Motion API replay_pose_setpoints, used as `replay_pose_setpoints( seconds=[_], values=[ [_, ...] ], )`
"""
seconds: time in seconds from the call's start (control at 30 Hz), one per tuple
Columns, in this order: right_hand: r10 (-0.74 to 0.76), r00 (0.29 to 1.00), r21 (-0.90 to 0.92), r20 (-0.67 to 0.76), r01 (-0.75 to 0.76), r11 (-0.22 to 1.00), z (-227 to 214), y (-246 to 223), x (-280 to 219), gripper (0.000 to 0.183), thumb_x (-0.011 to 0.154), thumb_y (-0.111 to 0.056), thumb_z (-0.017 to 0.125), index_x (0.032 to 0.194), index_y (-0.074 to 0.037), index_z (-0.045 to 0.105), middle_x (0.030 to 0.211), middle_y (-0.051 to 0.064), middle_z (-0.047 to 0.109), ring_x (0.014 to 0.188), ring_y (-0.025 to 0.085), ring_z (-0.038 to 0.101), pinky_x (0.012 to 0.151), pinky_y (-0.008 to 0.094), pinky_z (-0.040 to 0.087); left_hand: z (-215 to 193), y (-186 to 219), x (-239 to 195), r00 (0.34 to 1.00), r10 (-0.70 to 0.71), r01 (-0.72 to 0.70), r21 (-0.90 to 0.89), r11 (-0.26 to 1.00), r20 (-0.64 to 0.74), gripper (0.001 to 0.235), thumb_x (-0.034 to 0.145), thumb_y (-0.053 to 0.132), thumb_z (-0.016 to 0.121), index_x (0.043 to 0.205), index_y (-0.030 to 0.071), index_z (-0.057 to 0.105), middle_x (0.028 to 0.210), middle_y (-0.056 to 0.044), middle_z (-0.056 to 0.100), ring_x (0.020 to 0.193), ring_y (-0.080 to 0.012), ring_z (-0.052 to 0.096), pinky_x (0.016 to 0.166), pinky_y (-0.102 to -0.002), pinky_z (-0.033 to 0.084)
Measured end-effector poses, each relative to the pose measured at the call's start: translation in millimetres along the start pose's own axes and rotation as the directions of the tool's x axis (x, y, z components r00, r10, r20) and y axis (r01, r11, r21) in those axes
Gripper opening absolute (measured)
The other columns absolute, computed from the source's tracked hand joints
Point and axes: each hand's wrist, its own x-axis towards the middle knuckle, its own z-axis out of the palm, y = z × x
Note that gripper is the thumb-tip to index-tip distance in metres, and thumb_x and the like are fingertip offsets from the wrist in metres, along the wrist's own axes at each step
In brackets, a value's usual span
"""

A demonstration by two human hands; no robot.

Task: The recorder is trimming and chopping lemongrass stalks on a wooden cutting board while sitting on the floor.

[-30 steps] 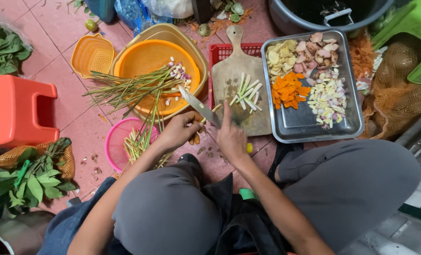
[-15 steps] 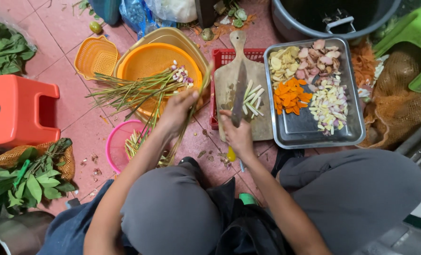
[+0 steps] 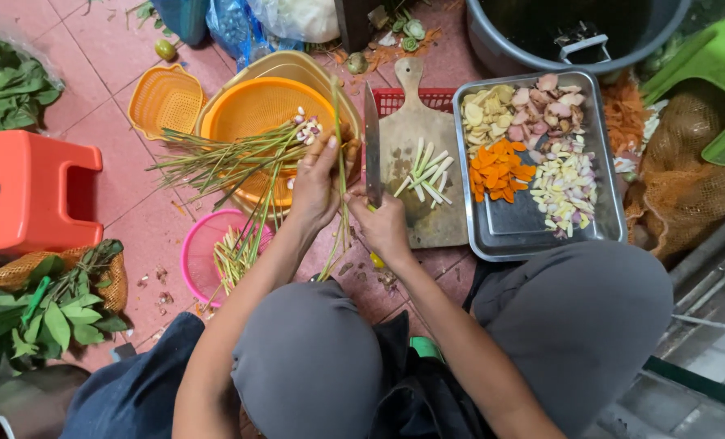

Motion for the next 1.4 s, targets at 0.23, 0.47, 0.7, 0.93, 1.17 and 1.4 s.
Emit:
replay_pose_setpoints(
  seconds=[0.23, 0.47, 0.7, 0.93, 1.17, 1.4],
  values=[
    [-0.003, 0.999, -0.023, -0.036, 0.002, 1.000, 0, 26, 8, 0.011, 0.088, -0.012, 0.071, 0.091, -0.001, 0.072, 0.074, 0.001, 0.069, 0.067, 0.008, 0.061, 0.063, 0.027, 0.053, -13, 3, -11, 1.000, -0.008, 0.009, 0.785, 0.620, -0.005, 0.019, 0.097, 0.015, 0.072, 0.107, -0.001, 0.076, 0.090, -0.002, 0.072, 0.078, -0.0061, 0.062, 0.069, -0.023, 0.052],
    [0.131, 0.985, -0.060, 0.111, -0.125, 0.990, -21, 50, 0, 0.009, 0.090, -0.013, 0.067, 0.089, -0.005, 0.070, 0.070, -0.001, 0.066, 0.062, 0.006, 0.060, 0.057, 0.025, 0.051, -39, 71, 23, 0.873, 0.374, -0.076, 0.672, 0.737, -0.312, 0.025, 0.100, 0.029, 0.070, 0.082, 0.011, 0.069, 0.069, 0.005, 0.058, 0.058, -0.0054, 0.048, 0.052, -0.024, 0.038],
    [0.256, 0.956, -0.171, 0.142, -0.231, 0.958, -66, 111, -1, 0.009, 0.090, -0.016, 0.069, 0.090, -0.007, 0.070, 0.071, -0.003, 0.062, 0.061, 0.007, 0.056, 0.053, 0.027, 0.047, -95, 183, -24, 0.494, 0.822, -0.335, 0.810, 0.481, -0.284, 0.022, 0.106, 0.025, 0.065, 0.090, 0.009, 0.067, 0.070, 0.007, 0.051, 0.060, -0.0033, 0.044, 0.052, -0.024, 0.034],
    [0.389, 0.921, 0.386, -0.020, -0.351, 0.853, -116, 74, 14, 0.015, 0.098, -0.018, 0.070, 0.094, -0.011, 0.057, 0.066, -0.006, 0.048, 0.044, 0.005, 0.039, 0.040, 0.025, 0.030, -199, 125, -158, 0.479, 0.845, 0.446, 0.895, 0.000, -0.239, 0.021, 0.103, 0.006, 0.050, 0.107, -0.002, 0.069, 0.072, -0.026, 0.060, 0.064, -0.0357, 0.063, 0.060, -0.049, 0.047],
    [0.342, 0.936, 0.482, -0.086, -0.261, 0.837, -102, 81, 4, 0.016, 0.101, -0.019, 0.070, 0.097, -0.012, 0.056, 0.066, -0.006, 0.045, 0.045, 0.004, 0.038, 0.040, 0.024, 0.031, -244, 35, -155, 0.610, 0.783, 0.658, 0.625, -0.420, -0.117, 0.039, 0.077, 0.028, 0.073, 0.109, 0.008, 0.072, 0.102, -0.025, 0.069, 0.092, -0.0445, 0.066, 0.077, -0.053, 0.052],
    [0.258, 0.966, 0.114, -0.019, -0.255, 0.960, -44, 74, -8, 0.017, 0.092, -0.019, 0.078, 0.101, -0.010, 0.068, 0.076, -0.005, 0.060, 0.057, 0.002, 0.051, 0.048, 0.022, 0.040, -45, 25, -60, 0.979, 0.170, -0.165, 0.931, 0.326, 0.114, 0.042, 0.099, 0.026, 0.068, 0.131, -0.001, 0.066, 0.125, -0.016, 0.074, 0.116, -0.0209, 0.068, 0.102, -0.034, 0.052]
  ],
)
